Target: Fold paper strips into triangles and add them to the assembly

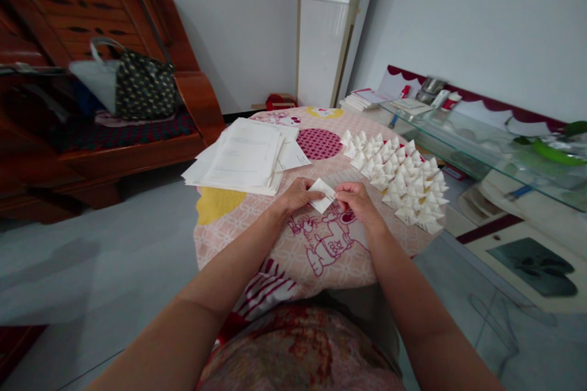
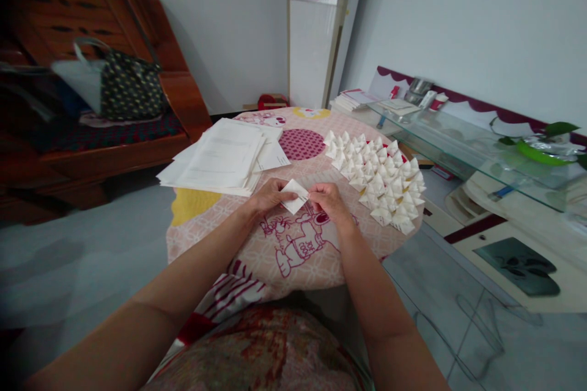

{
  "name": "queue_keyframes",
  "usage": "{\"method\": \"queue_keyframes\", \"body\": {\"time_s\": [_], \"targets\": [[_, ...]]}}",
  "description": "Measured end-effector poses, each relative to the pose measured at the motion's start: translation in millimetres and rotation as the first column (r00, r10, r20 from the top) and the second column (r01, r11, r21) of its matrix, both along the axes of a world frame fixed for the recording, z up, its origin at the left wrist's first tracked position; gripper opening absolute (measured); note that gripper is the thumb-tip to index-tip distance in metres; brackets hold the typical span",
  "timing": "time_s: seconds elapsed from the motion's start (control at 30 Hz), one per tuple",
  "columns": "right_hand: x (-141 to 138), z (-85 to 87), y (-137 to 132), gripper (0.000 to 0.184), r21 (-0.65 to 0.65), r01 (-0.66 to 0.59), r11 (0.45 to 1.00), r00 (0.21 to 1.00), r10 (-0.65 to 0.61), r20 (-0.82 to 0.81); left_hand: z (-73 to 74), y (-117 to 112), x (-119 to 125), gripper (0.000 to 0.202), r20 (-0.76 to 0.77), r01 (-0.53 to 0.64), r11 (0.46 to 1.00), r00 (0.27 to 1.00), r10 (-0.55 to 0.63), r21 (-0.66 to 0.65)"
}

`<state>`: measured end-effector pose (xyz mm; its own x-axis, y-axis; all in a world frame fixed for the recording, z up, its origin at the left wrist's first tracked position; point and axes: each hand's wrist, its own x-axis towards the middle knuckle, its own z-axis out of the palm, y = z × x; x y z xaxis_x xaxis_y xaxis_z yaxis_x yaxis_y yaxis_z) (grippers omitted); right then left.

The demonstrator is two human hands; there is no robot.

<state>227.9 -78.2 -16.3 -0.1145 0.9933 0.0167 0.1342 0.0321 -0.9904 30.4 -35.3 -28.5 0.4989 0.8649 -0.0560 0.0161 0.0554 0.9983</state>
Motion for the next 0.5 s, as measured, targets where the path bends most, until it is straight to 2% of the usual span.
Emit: {"method": "queue_keyframes", "body": {"time_s": [0.13,0.27,0.5], "targets": [[0.2,0.1,0.4,0.022,0.006,-0.029,1.000,0.998,0.029,-0.064,3.2,-1.3,0.3,0.027,0.023,-0.013,1.000,1.000,0.014,-0.015],[-4.6,0.0,-0.4,0.029,-0.041,-0.073,0.996,0.996,0.071,-0.051,6.5,-4.3,1.4,0.021,0.028,-0.012,1.000,1.000,0.012,-0.004],[-3.4,-2.4,0.4,0.027,-0.073,-0.010,0.997,0.999,0.007,-0.050,7.3,-3.2,-0.6,0.013,-0.077,0.021,0.999,0.997,-0.018,0.030]]}}
